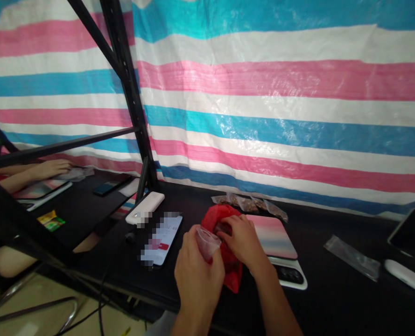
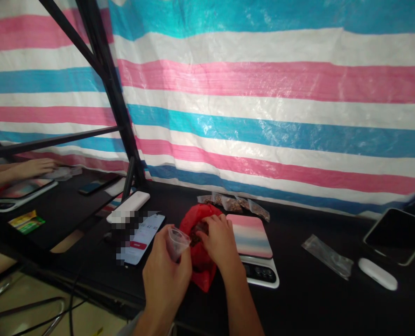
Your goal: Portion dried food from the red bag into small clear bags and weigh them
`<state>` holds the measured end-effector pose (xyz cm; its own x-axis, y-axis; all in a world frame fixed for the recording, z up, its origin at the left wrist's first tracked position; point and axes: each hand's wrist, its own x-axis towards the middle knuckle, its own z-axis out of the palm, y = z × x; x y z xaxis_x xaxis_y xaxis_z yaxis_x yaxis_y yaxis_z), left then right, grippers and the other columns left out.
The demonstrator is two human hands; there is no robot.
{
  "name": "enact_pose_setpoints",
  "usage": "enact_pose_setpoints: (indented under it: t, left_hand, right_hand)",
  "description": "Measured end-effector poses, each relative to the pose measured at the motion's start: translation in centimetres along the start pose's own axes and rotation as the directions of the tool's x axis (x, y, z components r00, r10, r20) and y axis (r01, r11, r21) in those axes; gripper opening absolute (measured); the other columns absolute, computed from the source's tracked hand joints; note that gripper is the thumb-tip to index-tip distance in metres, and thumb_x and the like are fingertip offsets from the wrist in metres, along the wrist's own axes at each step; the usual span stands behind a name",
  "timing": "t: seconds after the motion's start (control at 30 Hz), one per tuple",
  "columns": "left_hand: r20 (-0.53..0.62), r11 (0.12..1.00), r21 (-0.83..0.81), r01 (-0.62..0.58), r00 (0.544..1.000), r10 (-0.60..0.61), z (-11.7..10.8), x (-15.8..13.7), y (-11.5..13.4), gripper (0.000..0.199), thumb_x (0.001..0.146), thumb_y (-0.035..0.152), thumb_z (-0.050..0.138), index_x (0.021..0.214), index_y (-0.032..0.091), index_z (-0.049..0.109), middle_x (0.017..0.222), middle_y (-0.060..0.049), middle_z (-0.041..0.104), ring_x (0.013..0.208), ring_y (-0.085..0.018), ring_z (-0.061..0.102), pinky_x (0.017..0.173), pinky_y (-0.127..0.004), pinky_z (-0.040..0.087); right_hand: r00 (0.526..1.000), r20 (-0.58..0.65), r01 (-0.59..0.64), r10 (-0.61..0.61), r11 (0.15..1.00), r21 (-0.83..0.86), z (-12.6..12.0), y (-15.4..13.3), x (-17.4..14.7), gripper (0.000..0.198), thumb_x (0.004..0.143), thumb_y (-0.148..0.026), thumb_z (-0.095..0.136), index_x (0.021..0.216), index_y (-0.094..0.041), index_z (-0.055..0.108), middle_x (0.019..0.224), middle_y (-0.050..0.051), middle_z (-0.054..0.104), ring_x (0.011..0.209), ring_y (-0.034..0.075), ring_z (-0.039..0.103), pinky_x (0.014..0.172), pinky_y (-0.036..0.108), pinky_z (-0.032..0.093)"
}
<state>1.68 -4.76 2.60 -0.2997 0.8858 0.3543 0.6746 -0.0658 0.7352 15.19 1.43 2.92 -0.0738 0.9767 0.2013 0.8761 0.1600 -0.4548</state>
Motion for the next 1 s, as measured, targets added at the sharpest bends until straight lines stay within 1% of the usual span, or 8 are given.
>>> enact_pose_setpoints:
  t: [0.1, 0.2, 0.33, 0.4, 0.47, 0.6, 0.83, 1.0]
  left_hand:
    - [0.145, 0.995, -0.074, -0.069, 0.986, 0.079, 0.1, -1.6, 0.6, 0.034, 0.087, 0.022, 0.055, 0.121, 0.02, 0.054, 0.108, -0.01, 0.072, 0.098, -0.027, 0.073, 0.084, -0.038, 0.055]
    - [0.178, 0.98, -0.171, -0.101, 0.975, 0.132, 0.9, -1.7, -0.1, 0.033, 0.085, 0.021, 0.056, 0.117, 0.022, 0.055, 0.108, -0.009, 0.071, 0.099, -0.026, 0.071, 0.085, -0.039, 0.055]
    - [0.096, 0.983, -0.155, -0.093, 0.989, 0.109, 1.6, 0.4, -1.8, 0.027, 0.087, 0.022, 0.056, 0.114, 0.021, 0.058, 0.108, -0.009, 0.069, 0.104, -0.027, 0.067, 0.091, -0.042, 0.052]
    - [0.107, 0.989, -0.111, -0.099, 0.988, 0.111, 1.8, 1.3, -2.4, 0.023, 0.088, 0.021, 0.056, 0.111, 0.021, 0.06, 0.105, -0.008, 0.069, 0.101, -0.027, 0.067, 0.089, -0.042, 0.052]
    - [0.125, 0.989, -0.053, -0.135, 0.982, 0.141, 1.9, 1.8, -2.5, 0.02, 0.089, 0.021, 0.056, 0.109, 0.02, 0.062, 0.102, -0.007, 0.069, 0.098, -0.026, 0.067, 0.086, -0.04, 0.051]
    - [0.14, 0.971, 0.037, -0.236, 0.963, 0.229, 2.4, 1.8, -2.1, 0.023, 0.09, 0.017, 0.055, 0.111, 0.019, 0.063, 0.101, -0.008, 0.069, 0.096, -0.027, 0.066, 0.083, -0.04, 0.049]
    - [0.17, 0.949, 0.027, -0.315, 0.937, 0.306, 3.2, 1.3, -1.4, 0.027, 0.087, 0.018, 0.06, 0.114, 0.015, 0.062, 0.104, -0.009, 0.071, 0.098, -0.028, 0.065, 0.085, -0.042, 0.049]
    - [0.126, 0.943, -0.006, -0.332, 0.936, 0.33, 3.6, 1.2, -1.5, 0.031, 0.09, 0.018, 0.058, 0.121, 0.016, 0.06, 0.11, -0.01, 0.072, 0.099, -0.027, 0.067, 0.085, -0.042, 0.051]
  right_hand:
    - [1.0, -0.008, 0.019, -0.019, 0.999, 0.04, 0.5, 0.3, 0.3, 0.029, 0.08, -0.013, 0.068, 0.107, -0.022, 0.075, 0.108, 0.009, 0.076, 0.11, 0.031, 0.058, 0.095, 0.046, 0.04]
    - [0.999, -0.038, 0.015, -0.007, 0.977, 0.212, 0.4, 0.9, 0.3, 0.033, 0.078, -0.011, 0.065, 0.108, -0.022, 0.074, 0.107, 0.008, 0.076, 0.107, 0.028, 0.061, 0.097, 0.047, 0.042]
    - [0.999, 0.011, 0.022, -0.036, 0.804, 0.594, -1.3, 0.9, -0.5, 0.033, 0.083, -0.017, 0.058, 0.113, -0.021, 0.07, 0.113, 0.007, 0.074, 0.102, 0.022, 0.067, 0.096, 0.041, 0.05]
    - [0.997, 0.024, 0.042, -0.08, 0.731, 0.681, -2.4, 0.4, -1.0, 0.034, 0.084, -0.019, 0.058, 0.116, -0.021, 0.069, 0.115, 0.007, 0.073, 0.103, 0.021, 0.068, 0.096, 0.039, 0.052]
    - [0.992, 0.023, 0.072, -0.122, 0.72, 0.69, -3.2, -0.2, -1.5, 0.035, 0.082, -0.018, 0.061, 0.116, -0.022, 0.07, 0.117, 0.007, 0.071, 0.106, 0.022, 0.067, 0.099, 0.04, 0.051]
    - [0.981, -0.005, 0.158, -0.194, 0.782, 0.602, -3.5, -1.3, -2.1, 0.04, 0.08, -0.008, 0.058, 0.112, -0.024, 0.075, 0.122, 0.007, 0.068, 0.117, 0.023, 0.062, 0.11, 0.042, 0.043]
    - [0.946, -0.083, 0.313, -0.312, 0.82, 0.479, -3.3, -1.4, -2.7, 0.056, 0.085, 0.0, 0.044, 0.122, -0.03, 0.073, 0.127, 0.006, 0.064, 0.12, 0.019, 0.06, 0.107, 0.035, 0.046]
    - [0.965, -0.141, 0.261, -0.221, 0.846, 0.464, -3.5, -0.8, -2.6, 0.052, 0.086, -0.003, 0.046, 0.123, -0.03, 0.072, 0.131, 0.005, 0.064, 0.124, 0.02, 0.058, 0.112, 0.039, 0.042]
